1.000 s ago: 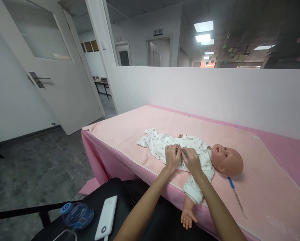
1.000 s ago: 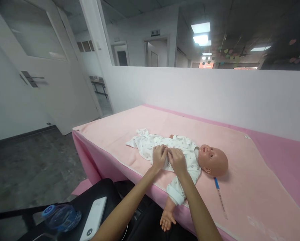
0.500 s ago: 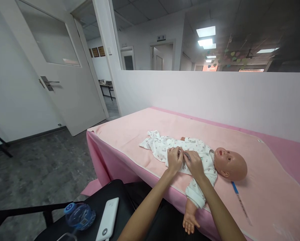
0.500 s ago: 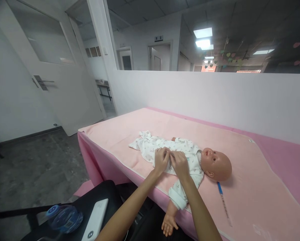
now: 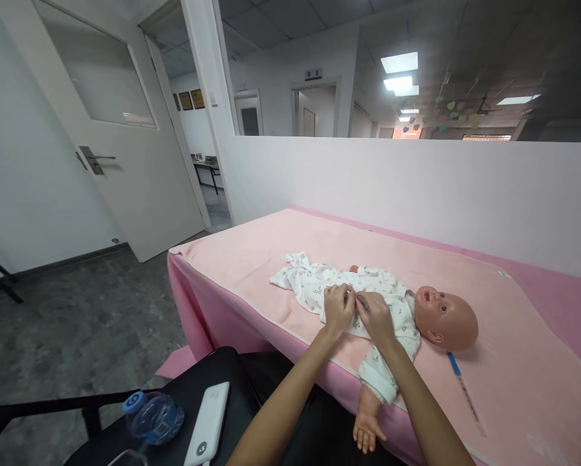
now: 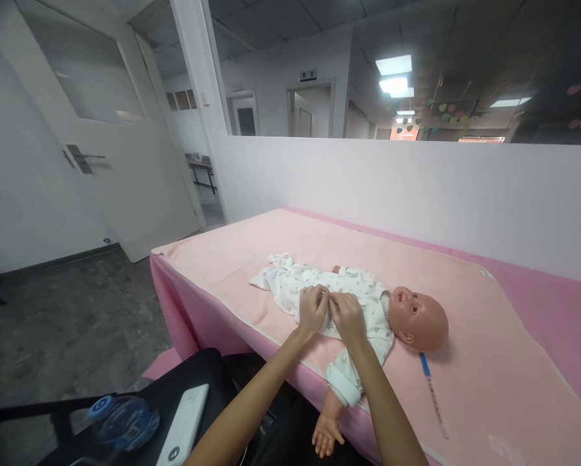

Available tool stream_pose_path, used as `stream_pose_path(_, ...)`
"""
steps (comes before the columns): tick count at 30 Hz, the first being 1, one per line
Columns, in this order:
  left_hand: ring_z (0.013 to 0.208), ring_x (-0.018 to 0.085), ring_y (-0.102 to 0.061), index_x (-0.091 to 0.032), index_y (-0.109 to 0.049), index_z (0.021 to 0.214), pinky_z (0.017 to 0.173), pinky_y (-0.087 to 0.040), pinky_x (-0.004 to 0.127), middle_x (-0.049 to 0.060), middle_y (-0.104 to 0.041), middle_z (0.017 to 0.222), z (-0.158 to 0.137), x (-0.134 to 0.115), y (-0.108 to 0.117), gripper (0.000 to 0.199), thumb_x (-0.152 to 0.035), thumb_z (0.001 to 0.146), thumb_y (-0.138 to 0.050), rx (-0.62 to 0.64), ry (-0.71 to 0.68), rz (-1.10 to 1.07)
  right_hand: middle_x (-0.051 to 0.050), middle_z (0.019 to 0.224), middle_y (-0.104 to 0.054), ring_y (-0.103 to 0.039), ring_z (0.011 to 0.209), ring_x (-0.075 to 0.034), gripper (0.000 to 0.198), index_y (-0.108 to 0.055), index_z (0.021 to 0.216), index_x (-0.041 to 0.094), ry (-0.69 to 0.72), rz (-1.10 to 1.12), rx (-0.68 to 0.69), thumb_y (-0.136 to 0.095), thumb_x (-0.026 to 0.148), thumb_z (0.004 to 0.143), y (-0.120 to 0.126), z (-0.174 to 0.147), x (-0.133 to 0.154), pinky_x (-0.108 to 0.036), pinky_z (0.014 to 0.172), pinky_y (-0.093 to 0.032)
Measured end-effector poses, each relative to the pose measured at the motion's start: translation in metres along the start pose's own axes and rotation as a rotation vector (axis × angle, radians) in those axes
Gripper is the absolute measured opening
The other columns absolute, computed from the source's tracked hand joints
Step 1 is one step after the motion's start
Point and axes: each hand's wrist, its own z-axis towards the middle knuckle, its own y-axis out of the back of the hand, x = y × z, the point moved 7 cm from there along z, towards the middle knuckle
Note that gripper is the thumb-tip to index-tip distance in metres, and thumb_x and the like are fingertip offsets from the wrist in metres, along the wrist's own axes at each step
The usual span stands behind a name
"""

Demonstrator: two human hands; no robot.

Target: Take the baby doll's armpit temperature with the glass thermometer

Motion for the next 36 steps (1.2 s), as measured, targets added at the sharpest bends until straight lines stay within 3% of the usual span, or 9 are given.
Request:
stream_pose_path(14,0.072,0.016,-0.051,-0.021,-0.05,0.069,0.077,-0.034,0.033,0.0,-0.06,0.071,0.0,0.0,0.0,0.017,-0.014,0.076,-0.037,0.007,0.006,-0.019,-0.005,0.082,-0.065,-0.059,0.077,-0.018,0.02,-0.06,0.088,0.02,-0.063,0.046,-0.002,-0.042,0.027,0.088,0.0,0.001,-0.004,-0.032,0.071,-0.047)
stream_pose_path(23,0.066,0.017,-0.047,-0.02,-0.046,0.065,0.072,-0.034,0.033,0.001,-0.056,0.063,-0.006,-0.013,0.001,0.016,-0.015,0.077,-0.036,-0.048,-0.152,0.03,-0.003,0.079,-0.065,-0.058,0.075,-0.017,0.015,-0.059,0.088,0.02,-0.169,0.055,-0.041,-0.045,0.023,0.086,0.003,0.002,-0.009,-0.03,0.069,-0.048)
stream_pose_path(30,0.067,0.017,-0.049,-0.02,-0.051,0.077,0.076,-0.034,0.034,0.0,-0.053,0.063,0.0,-0.003,0.009,0.01,-0.018,0.077,-0.041,-0.121,-0.019,0.092,-0.005,0.08,-0.064,-0.057,0.077,-0.018,0.017,-0.058,0.087,0.019,-0.09,-0.011,0.005,-0.042,0.021,0.087,0.003,0.006,-0.002,-0.032,0.073,-0.046)
stream_pose_path(33,0.073,0.018,-0.053,-0.02,-0.052,0.085,0.081,-0.033,0.037,0.001,-0.058,0.072,0.006,0.002,0.015,0.012,-0.019,0.078,-0.042,-0.13,0.03,0.111,-0.006,0.085,-0.064,-0.057,0.083,-0.019,0.019,-0.059,0.09,0.019,-0.09,-0.035,-0.01,-0.04,0.022,0.088,0.012,0.007,0.002,-0.034,0.076,-0.046)
stream_pose_path(36,0.086,0.02,-0.053,-0.021,-0.052,0.09,0.088,-0.031,0.041,0.003,-0.061,0.085,0.011,-0.01,0.031,0.014,-0.021,0.08,-0.043,-0.149,0.036,0.076,-0.009,0.096,-0.062,-0.055,0.094,-0.02,0.021,-0.058,0.095,0.019,-0.112,-0.032,-0.083,-0.039,0.022,0.087,0.028,0.003,0.004,-0.038,0.083,-0.046)
